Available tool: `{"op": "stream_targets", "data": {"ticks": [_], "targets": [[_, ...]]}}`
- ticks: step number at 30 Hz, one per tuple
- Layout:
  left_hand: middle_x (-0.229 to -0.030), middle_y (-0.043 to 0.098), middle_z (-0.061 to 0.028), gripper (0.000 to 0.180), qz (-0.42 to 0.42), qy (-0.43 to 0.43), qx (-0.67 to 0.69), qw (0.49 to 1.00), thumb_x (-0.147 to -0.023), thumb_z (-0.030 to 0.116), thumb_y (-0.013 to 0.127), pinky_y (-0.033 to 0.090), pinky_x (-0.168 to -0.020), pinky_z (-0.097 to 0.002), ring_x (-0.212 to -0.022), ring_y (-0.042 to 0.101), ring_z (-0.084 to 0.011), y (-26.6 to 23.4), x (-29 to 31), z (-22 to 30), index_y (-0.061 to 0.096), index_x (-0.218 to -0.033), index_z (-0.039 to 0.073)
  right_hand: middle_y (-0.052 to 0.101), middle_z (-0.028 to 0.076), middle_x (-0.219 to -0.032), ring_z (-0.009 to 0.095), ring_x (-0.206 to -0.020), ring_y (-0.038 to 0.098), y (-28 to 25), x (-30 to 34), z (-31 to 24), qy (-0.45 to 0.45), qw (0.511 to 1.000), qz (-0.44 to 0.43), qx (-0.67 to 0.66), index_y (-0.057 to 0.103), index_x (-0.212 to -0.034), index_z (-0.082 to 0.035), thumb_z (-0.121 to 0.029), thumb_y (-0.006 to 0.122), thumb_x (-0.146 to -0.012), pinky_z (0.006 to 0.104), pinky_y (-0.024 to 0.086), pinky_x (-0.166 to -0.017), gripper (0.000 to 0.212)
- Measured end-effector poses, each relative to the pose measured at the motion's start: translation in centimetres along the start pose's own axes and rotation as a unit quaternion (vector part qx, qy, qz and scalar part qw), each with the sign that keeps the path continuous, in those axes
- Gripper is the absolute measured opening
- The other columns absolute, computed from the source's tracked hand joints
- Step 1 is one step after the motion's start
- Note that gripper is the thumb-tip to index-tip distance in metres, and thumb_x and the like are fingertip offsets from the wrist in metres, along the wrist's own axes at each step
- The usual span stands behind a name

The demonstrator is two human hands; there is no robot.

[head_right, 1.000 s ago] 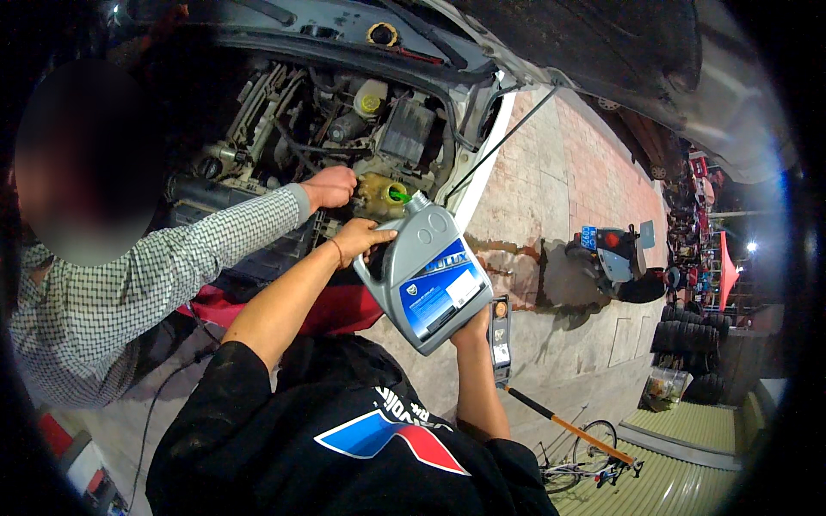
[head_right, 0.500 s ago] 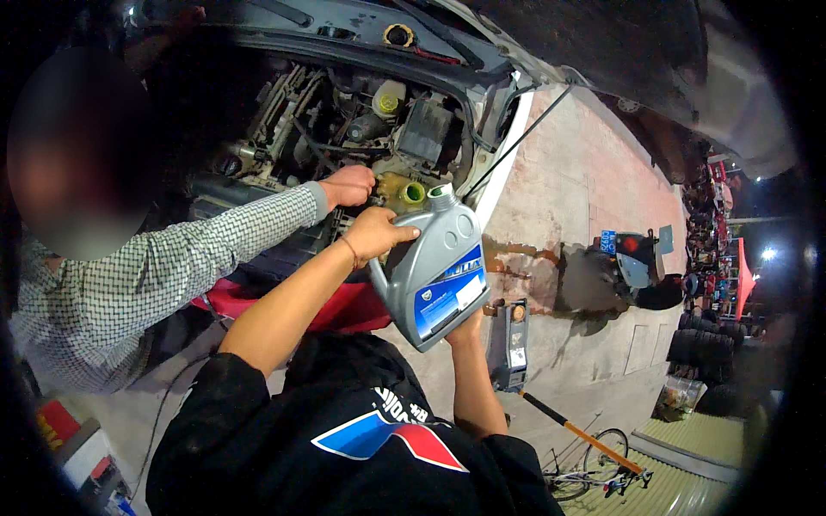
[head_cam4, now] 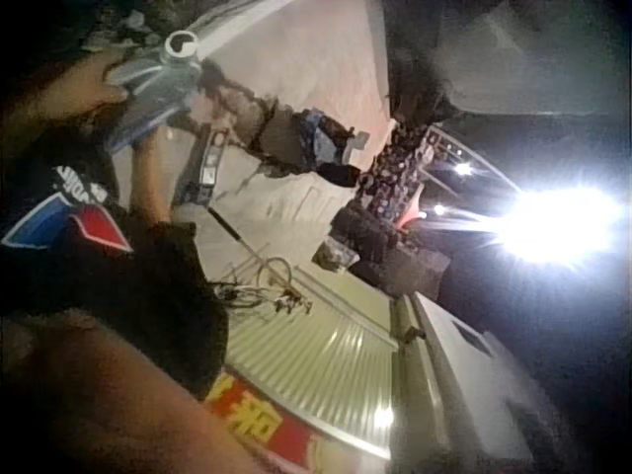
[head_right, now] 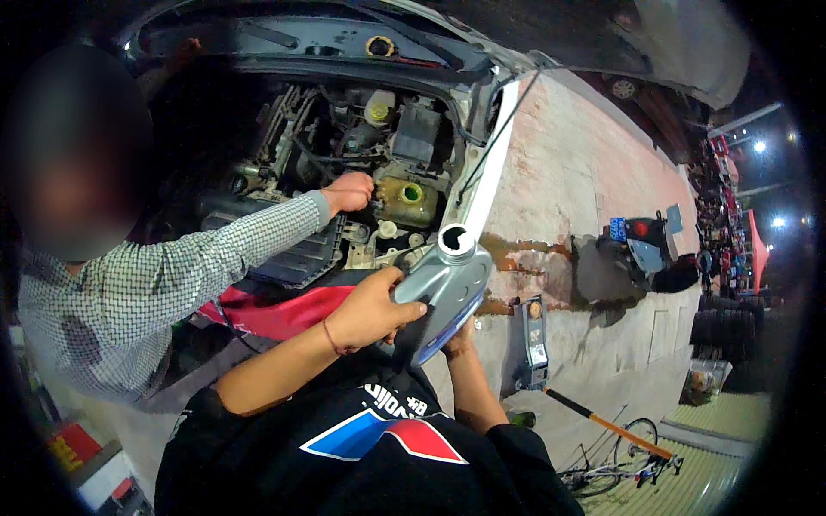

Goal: The person pours coolant from a plastic jug into the car's coolant reservoir under the open hood. A second person assists by holding the reservoir cap area. The camera wearer repeatedly pours from the same jug and sets it down between pours.

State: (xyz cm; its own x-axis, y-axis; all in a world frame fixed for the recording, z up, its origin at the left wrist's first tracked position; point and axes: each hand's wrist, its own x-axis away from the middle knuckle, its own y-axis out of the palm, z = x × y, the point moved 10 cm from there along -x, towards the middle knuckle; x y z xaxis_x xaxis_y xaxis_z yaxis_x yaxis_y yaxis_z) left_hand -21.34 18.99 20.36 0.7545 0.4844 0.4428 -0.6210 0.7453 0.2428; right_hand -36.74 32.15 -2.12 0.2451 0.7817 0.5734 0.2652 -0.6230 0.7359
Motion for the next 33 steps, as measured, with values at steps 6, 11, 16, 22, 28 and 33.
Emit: {"op": "stream_targets", "data": {"ticks": [6, 11, 16, 22, 28, 33], "targets": [[-0.07, 0.058, -0.0054, 0.037, -0.004, 0.006, -0.003, 1.0, -0.09, 0.017, 0.074, 0.043, -0.041, -0.027, -0.048, 0.054, -0.0104, 0.7, 0.1, -1.7, 0.051, -0.111, -0.004, 0.06, 0.017, -0.135, 0.035, -0.118, 0.061, 0.0, 1.3, -0.1, -0.005, 0.999, -0.029, -0.03, 0.049, -0.143, -0.009, -0.05, 0.05, -0.099, 0.0529, 0.051, -0.102, 0.061], [-0.069, 0.058, -0.005, 0.035, 0.001, 0.014, -0.008, 1.0, -0.09, 0.017, 0.074, 0.043, -0.04, -0.0271, -0.048, 0.054, -0.0101, 0.7, -0.5, -1.8, 0.052, -0.109, -0.004, 0.059, 0.016, -0.136, 0.035, -0.12, 0.06, -2.0, 1.1, -0.1, -0.015, 1.0, 0.015, -0.01, 0.05, -0.143, -0.009, -0.054, 0.05, -0.098, 0.0535, 0.05, -0.103, 0.064], [-0.067, 0.057, -0.0046, 0.035, 0.006, 0.003, -0.014, 1.0, -0.09, 0.018, 0.074, 0.043, -0.039, -0.0277, -0.047, 0.054, -0.0106, 0.3, -1.1, -1.9, 0.053, -0.107, -0.004, 0.06, 0.017, -0.135, 0.035, -0.12, 0.06, -3.3, 0.8, -0.4, -0.041, 0.999, 0.025, 0.016, 0.05, -0.143, -0.009, -0.06, 0.051, -0.095, 0.0545, 0.049, -0.103, 0.07], [-0.067, 0.057, -0.0044, 0.035, -0.001, -0.002, -0.012, 1.0, -0.089, 0.019, 0.074, 0.042, -0.039, -0.028, -0.046, 0.053, -0.0106, 0.2, -2.1, -2.4, 0.054, -0.106, -0.004, 0.061, 0.016, -0.133, 0.036, -0.12, 0.059, -4.9, 1.3, -0.4, -0.023, 0.996, 0.081, -0.026, 0.052, -0.141, -0.009, -0.06, 0.052, -0.094, 0.0555, 0.046, -0.106, 0.07], [-0.067, 0.057, -0.0043, 0.036, -0.005, -0.003, -0.011, 1.0, -0.089, 0.02, 0.074, 0.042, -0.039, -0.0277, -0.046, 0.053, -0.0104, 0.2, -2.8, -2.6, 0.054, -0.107, -0.004, 0.059, 0.017, -0.137, 0.037, -0.121, 0.059, -4.5, 1.6, -0.9, -0.02, 0.997, 0.064, -0.037, 0.051, -0.141, -0.01, -0.059, 0.044, -0.098, 0.0546, 0.048, -0.104, 0.066], [-0.068, 0.057, -0.0047, 0.036, -0.006, -0.017, -0.007, 1.0, -0.088, 0.02, 0.074, 0.042, -0.039, -0.0278, -0.046, 0.053, -0.0105, 0.2, -2.9, -2.6, 0.054, -0.108, -0.004, 0.057, 0.017, -0.139, 0.036, -0.123, 0.057, -4.7, 1.7, -1.0, -0.026, 0.996, 0.081, -0.03, 0.05, -0.143, -0.01, -0.061, 0.041, -0.099, 0.0549, 0.047, -0.106, 0.068]]}}
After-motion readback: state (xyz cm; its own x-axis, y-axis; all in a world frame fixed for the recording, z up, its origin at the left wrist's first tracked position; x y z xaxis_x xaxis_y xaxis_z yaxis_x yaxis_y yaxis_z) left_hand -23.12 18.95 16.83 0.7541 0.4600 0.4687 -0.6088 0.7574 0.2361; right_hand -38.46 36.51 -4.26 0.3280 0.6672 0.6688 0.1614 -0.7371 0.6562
